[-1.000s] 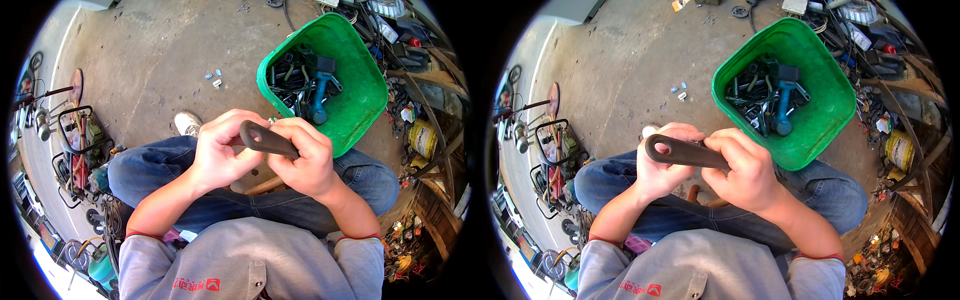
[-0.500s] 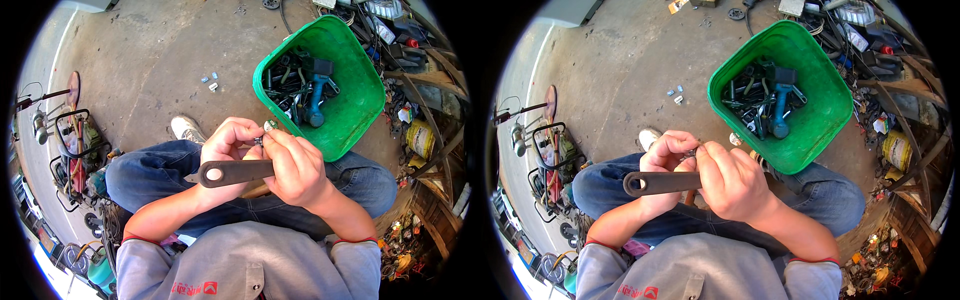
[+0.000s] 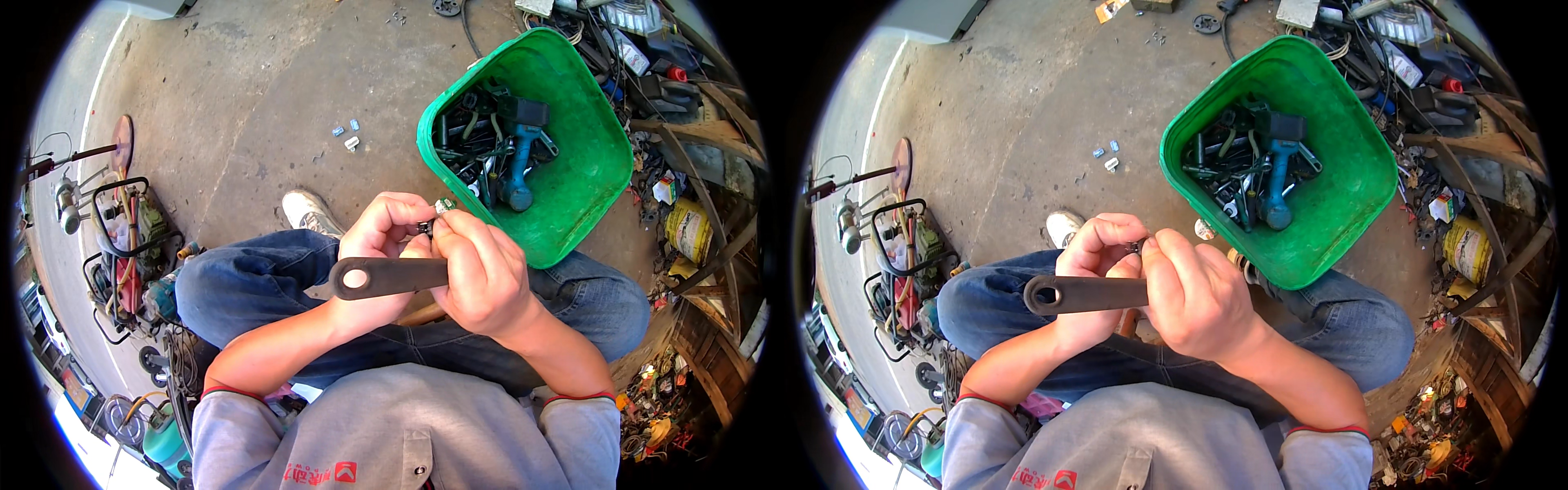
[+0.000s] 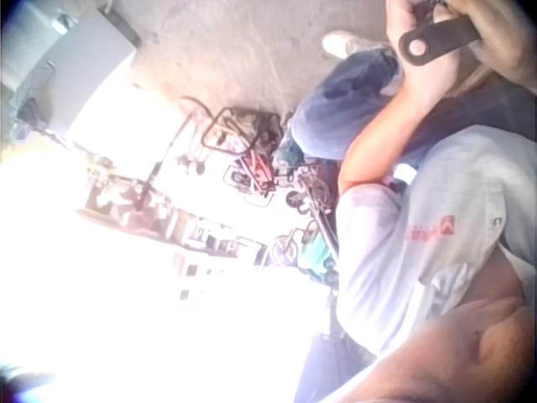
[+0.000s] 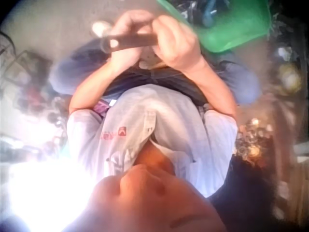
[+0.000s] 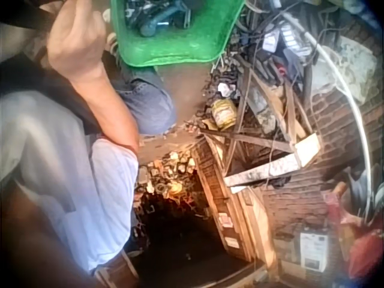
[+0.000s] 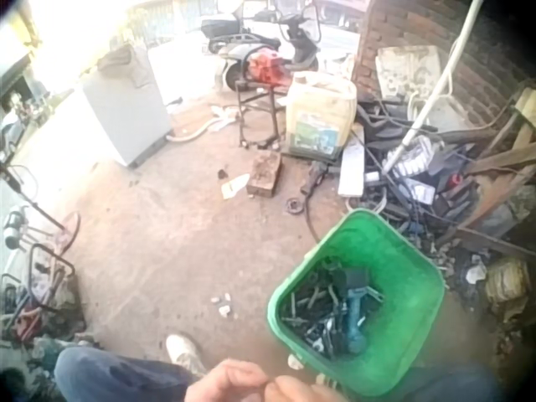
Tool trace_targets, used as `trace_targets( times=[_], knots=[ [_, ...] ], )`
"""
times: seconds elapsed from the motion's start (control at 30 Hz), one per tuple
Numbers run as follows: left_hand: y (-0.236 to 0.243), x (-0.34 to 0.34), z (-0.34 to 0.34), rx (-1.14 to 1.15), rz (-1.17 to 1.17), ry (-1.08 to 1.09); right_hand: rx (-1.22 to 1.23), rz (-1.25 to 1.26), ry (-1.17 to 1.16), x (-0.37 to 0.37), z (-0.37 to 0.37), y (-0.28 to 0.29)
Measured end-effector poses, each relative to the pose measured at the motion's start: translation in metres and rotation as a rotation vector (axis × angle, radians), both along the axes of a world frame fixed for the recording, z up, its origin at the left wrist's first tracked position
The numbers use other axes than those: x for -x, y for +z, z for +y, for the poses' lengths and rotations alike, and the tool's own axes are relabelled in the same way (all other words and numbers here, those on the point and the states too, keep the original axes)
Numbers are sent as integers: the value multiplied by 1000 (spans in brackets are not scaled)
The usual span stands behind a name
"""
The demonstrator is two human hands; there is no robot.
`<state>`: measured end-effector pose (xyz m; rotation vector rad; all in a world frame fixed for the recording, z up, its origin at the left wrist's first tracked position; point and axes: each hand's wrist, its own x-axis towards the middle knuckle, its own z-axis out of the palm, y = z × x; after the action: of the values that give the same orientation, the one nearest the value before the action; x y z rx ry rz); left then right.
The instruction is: The person sits on a low stool and uses a flathead screwdriver to pry open and manipulate a small black electrical connector. They repeatedly insert and remove a white plastic component from the black housing, adjusting the internal metal contacts with the tool.
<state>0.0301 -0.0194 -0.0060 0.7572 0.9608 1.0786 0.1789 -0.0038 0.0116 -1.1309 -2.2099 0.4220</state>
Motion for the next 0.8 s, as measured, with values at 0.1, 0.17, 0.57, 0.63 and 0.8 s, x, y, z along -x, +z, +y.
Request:
trace_targets(
  times=[0.1,0.17,0.57,0.63,0.8],
  knots=[
    [1,6,4,5,-92,-35,-20,58,24,-6,4,-1],
    [1,13,7,-7,-141,-75,70,163,27,-10,7,1],
    [-1,19,17,167,-323,-181,567,433,-102,-19,17,25],
    [-5,20,17,160,-373,-193,596,438,-112,-19,17,28],
    [-9,18,19,125,-400,-199,644,438,-82,-21,17,31]
  ],
)
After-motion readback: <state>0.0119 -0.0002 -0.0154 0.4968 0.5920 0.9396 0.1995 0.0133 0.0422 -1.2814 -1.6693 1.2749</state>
